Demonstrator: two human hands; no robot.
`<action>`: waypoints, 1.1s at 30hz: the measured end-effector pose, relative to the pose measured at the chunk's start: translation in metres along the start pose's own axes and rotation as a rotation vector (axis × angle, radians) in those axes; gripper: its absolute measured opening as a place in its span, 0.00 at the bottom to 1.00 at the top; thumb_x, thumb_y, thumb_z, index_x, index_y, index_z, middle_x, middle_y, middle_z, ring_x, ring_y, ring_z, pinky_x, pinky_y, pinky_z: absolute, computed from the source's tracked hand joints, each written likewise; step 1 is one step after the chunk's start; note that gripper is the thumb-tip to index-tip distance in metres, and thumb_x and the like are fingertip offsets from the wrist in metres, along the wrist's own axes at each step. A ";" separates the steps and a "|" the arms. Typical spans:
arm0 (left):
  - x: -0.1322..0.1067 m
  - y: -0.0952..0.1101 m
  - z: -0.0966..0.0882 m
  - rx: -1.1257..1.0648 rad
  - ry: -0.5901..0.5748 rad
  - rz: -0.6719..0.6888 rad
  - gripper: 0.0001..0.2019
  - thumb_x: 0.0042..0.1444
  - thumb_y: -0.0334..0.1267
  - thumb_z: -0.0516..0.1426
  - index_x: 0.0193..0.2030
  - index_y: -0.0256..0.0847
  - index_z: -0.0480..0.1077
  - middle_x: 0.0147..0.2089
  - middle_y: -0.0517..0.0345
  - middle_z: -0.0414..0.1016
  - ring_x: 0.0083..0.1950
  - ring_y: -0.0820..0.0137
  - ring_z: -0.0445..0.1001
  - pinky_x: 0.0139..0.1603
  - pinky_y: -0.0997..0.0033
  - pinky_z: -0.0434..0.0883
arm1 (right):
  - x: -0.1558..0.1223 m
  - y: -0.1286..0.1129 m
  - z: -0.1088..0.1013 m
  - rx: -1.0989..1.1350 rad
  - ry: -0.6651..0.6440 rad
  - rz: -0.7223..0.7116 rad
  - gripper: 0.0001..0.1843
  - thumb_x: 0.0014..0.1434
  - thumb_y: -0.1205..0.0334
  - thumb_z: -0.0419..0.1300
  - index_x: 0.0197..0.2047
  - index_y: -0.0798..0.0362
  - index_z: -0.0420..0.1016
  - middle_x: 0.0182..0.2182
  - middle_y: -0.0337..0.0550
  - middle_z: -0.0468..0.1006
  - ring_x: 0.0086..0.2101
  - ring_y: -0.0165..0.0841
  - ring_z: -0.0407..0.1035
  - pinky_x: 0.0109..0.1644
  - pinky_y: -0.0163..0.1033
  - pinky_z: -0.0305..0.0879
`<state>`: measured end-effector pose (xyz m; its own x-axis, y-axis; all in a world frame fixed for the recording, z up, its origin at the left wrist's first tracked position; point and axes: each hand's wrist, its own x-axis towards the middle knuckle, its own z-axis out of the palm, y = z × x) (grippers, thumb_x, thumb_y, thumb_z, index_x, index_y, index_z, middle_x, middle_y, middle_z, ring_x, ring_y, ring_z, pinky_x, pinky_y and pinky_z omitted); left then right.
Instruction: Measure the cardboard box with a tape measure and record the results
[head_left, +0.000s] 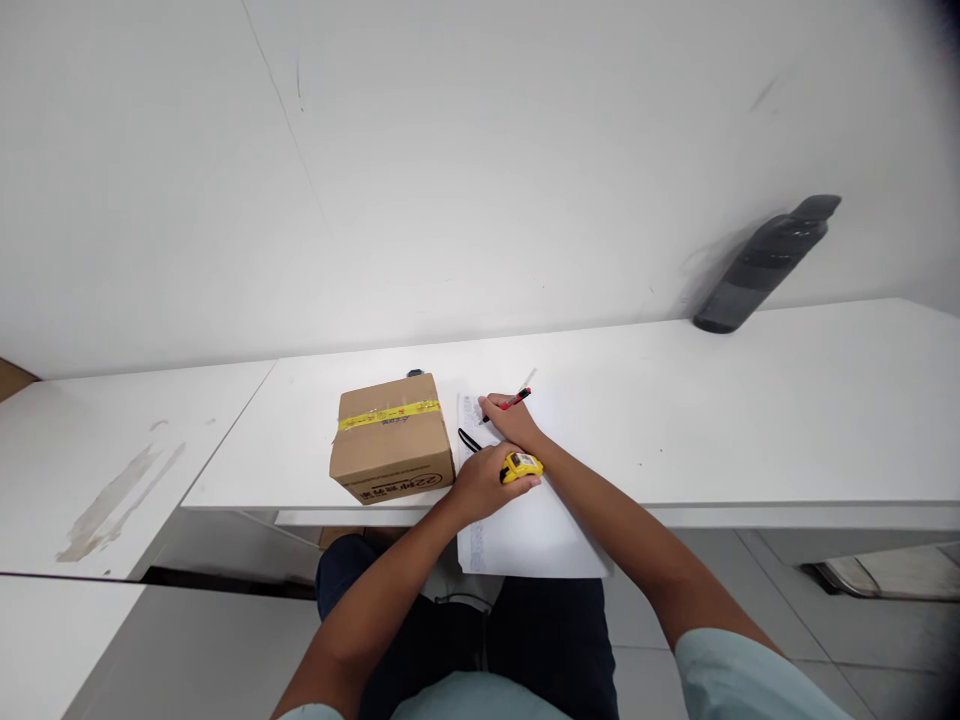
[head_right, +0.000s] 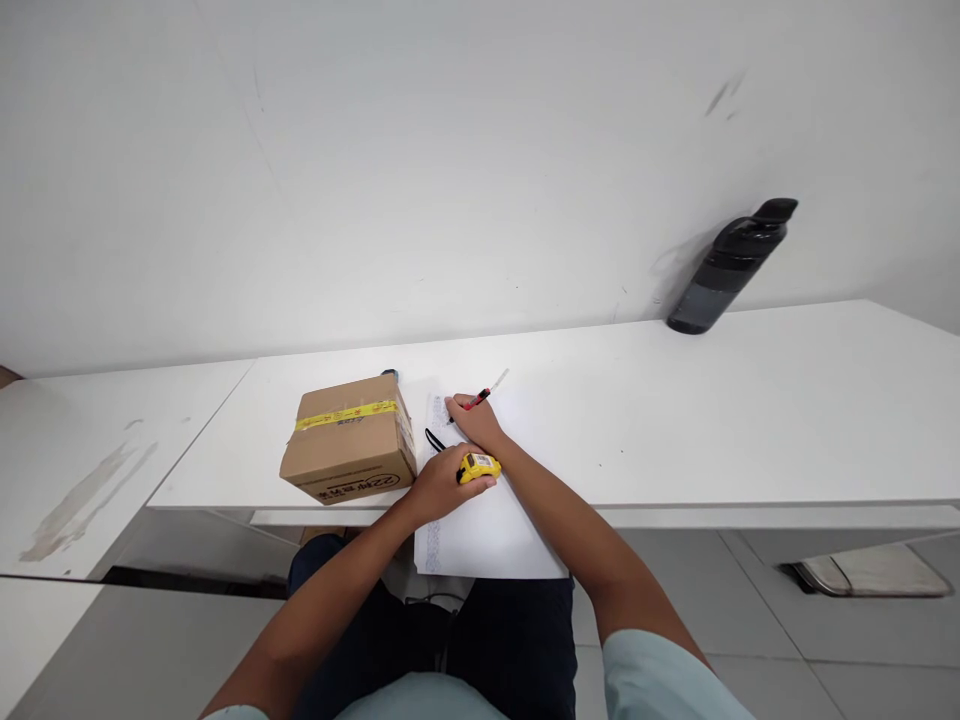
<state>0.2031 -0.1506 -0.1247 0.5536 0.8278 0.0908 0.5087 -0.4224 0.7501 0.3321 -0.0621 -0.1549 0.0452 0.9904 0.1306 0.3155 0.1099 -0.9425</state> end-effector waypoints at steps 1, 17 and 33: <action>0.000 -0.001 0.001 0.001 0.005 0.001 0.18 0.56 0.51 0.61 0.50 0.46 0.70 0.49 0.57 0.78 0.48 0.63 0.75 0.46 0.67 0.70 | 0.000 0.000 0.000 0.001 0.006 0.001 0.19 0.57 0.49 0.53 0.19 0.50 0.63 0.17 0.34 0.64 0.24 0.31 0.58 0.30 0.38 0.55; -0.001 0.002 0.000 0.006 0.005 -0.004 0.17 0.56 0.50 0.60 0.50 0.45 0.70 0.48 0.57 0.78 0.47 0.63 0.76 0.46 0.67 0.69 | -0.002 -0.003 -0.002 -0.030 0.024 -0.003 0.19 0.56 0.50 0.53 0.18 0.50 0.61 0.17 0.35 0.63 0.24 0.31 0.57 0.30 0.37 0.56; -0.008 -0.009 0.010 0.097 0.027 0.075 0.22 0.57 0.56 0.58 0.50 0.42 0.70 0.46 0.52 0.77 0.47 0.61 0.75 0.46 0.67 0.68 | -0.004 0.009 -0.023 -0.556 0.163 -0.277 0.16 0.63 0.57 0.50 0.47 0.49 0.76 0.48 0.48 0.72 0.45 0.39 0.68 0.43 0.39 0.61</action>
<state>0.2008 -0.1571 -0.1385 0.5747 0.8020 0.1629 0.5290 -0.5159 0.6738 0.3565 -0.0668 -0.1572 0.0210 0.9015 0.4322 0.7786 0.2565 -0.5727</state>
